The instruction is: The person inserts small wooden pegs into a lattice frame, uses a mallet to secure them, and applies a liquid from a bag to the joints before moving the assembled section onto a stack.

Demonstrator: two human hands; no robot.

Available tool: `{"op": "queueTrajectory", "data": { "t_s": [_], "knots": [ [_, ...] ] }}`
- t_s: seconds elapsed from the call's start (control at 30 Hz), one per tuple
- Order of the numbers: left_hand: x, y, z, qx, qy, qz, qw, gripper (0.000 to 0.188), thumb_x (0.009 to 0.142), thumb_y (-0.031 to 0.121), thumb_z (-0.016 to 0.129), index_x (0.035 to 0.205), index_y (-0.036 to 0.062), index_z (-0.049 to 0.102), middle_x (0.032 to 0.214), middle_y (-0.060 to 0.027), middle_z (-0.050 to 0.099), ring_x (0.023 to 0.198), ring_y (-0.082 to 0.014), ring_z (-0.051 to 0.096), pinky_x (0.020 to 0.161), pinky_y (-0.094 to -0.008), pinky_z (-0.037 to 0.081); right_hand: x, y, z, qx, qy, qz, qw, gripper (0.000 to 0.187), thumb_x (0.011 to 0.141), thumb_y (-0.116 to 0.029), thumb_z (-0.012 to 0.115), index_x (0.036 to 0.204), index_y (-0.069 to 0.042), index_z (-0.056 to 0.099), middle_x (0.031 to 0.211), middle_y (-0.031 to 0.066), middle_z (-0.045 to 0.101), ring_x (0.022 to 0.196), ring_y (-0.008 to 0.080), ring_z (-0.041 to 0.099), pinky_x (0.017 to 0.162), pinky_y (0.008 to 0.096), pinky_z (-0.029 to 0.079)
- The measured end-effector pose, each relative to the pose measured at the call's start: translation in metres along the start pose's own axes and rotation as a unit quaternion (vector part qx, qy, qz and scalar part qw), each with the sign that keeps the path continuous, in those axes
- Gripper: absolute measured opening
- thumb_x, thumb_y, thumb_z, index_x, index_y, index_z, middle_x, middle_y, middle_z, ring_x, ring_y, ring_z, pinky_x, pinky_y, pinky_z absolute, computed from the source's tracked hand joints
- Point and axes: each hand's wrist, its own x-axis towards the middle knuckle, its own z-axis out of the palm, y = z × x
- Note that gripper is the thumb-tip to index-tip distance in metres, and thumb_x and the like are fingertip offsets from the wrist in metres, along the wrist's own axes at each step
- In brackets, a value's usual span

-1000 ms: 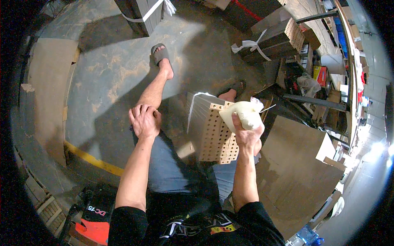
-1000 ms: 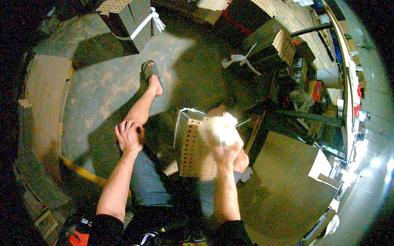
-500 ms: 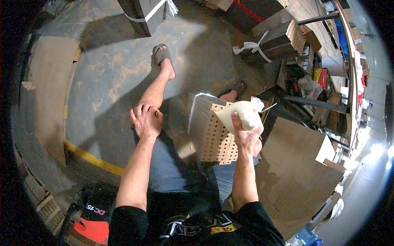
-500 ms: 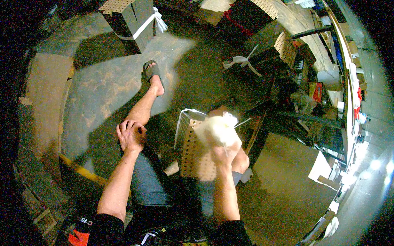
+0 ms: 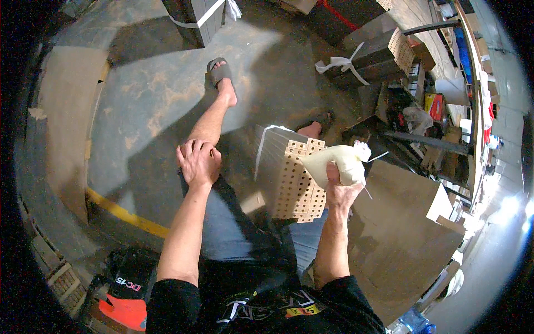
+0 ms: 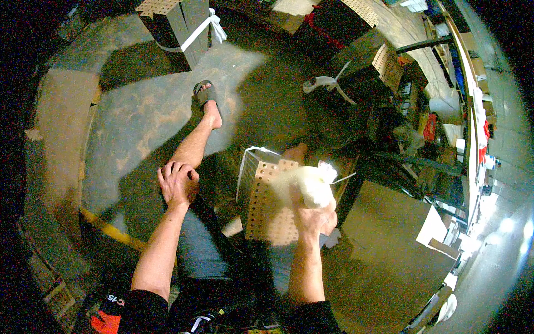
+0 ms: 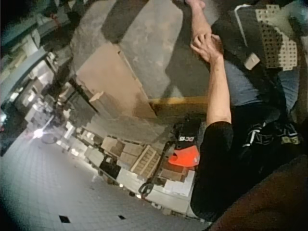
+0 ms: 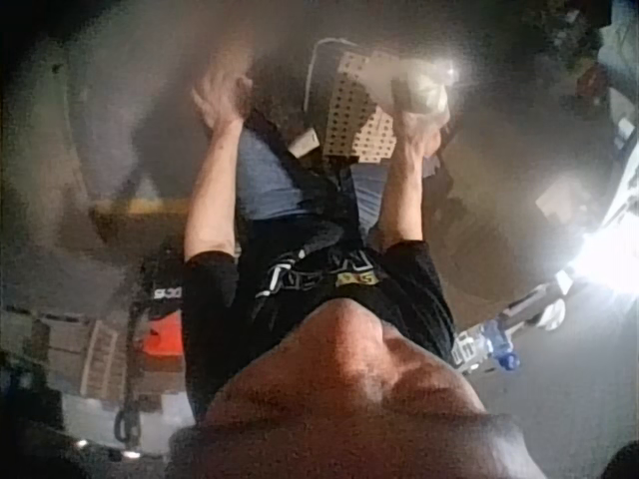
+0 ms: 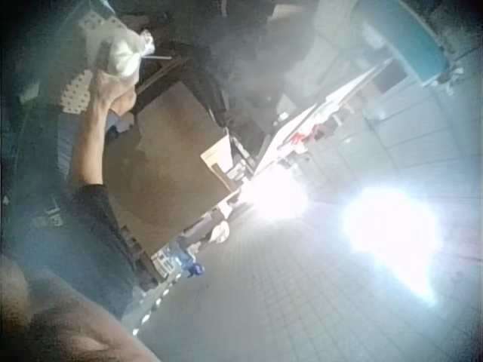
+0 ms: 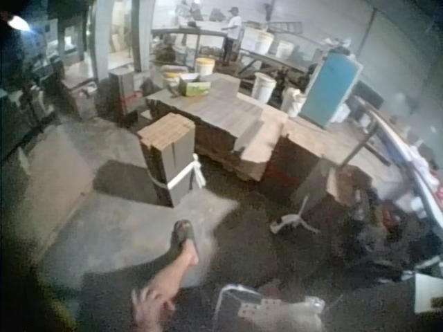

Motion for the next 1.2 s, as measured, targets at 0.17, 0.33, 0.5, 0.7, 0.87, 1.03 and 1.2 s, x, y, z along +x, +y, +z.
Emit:
{"op": "queueTrajectory", "data": {
  "t_s": [0.17,0.33,0.5,0.7,0.87,1.03,1.2],
  "knots": [
    [0.001,0.003,0.0,-0.002,0.008,-0.001,1.0,0.016,0.083,0.029,0.064,0.088,0.0172,0.073,0.105,-0.0028,0.068,0.116,-0.0258,0.056,0.112,-0.0526,0.033,-0.002,0.016,-0.009,-0.143,-0.008,0.019,0.989,0.041,0.084,-0.034,0.082,0.107,-0.003,0.072,0.1,0.0073,0.072,0.092,0.0198,0.067,0.086,0.0349,0.053],
    [0.001,0.003,0.0,-0.007,0.01,0.005,1.0,0.016,0.083,0.03,0.064,0.087,0.0168,0.073,0.104,-0.0031,0.068,0.115,-0.0257,0.056,0.112,-0.0509,0.032,-0.003,-0.004,0.002,-0.076,-0.014,0.033,0.997,0.053,0.079,-0.044,0.084,0.111,-0.005,0.072,0.103,0.0092,0.074,0.095,0.0229,0.07,0.087,0.036,0.054],
    [0.001,0.001,-0.001,-0.007,0.01,0.007,1.0,0.018,0.084,0.031,0.063,0.087,0.0155,0.073,0.104,-0.0038,0.069,0.114,-0.0256,0.056,0.111,-0.0493,0.032,-0.004,-0.025,0.004,-0.146,-0.042,0.113,0.982,0.054,0.077,-0.041,0.085,0.114,-0.004,0.071,0.105,0.0098,0.074,0.096,0.0229,0.071,0.089,0.036,0.054],
    [0.001,0.002,0.0,-0.002,0.003,-0.008,1.0,0.02,0.085,0.029,0.061,0.089,0.0147,0.074,0.106,-0.0045,0.069,0.117,-0.0257,0.056,0.112,-0.0501,0.032,-0.005,0.011,-0.007,-0.015,0.003,-0.012,1.0,0.043,0.08,-0.028,0.085,0.108,0.001,0.071,0.103,0.0083,0.072,0.094,0.0187,0.067,0.089,0.0339,0.053],
    [0.002,0.005,-0.003,-0.004,-0.005,-0.007,1.0,0.022,0.086,0.03,0.06,0.09,0.0139,0.074,0.108,-0.0045,0.069,0.118,-0.0262,0.055,0.113,-0.0518,0.03,-0.002,-0.002,-0.001,-0.057,-0.023,-0.007,0.998,0.051,0.079,-0.04,0.083,0.113,-0.005,0.071,0.106,0.0075,0.073,0.095,0.0209,0.07,0.087,0.0352,0.054],
    [0.002,0.005,-0.006,-0.005,-0.031,-0.007,0.999,0.024,0.087,0.031,0.058,0.093,0.014,0.074,0.111,-0.0047,0.069,0.12,-0.0264,0.054,0.114,-0.0522,0.029,-0.003,-0.032,0.007,-0.152,-0.058,0.148,0.976,0.062,0.072,-0.051,0.084,0.119,-0.014,0.071,0.109,0.0051,0.075,0.1,0.0213,0.072,0.087,0.0356,0.054],
    [0.0,0.004,-0.005,0.001,-0.034,-0.009,0.999,0.025,0.088,0.031,0.057,0.095,0.0139,0.073,0.113,-0.0046,0.068,0.121,-0.0263,0.053,0.114,-0.0519,0.029,-0.002,-0.034,0.013,-0.255,-0.055,0.188,0.947,0.061,0.072,-0.051,0.084,0.118,-0.013,0.072,0.107,0.0053,0.075,0.097,0.0226,0.072,0.086,0.0363,0.055]
  ]
}}
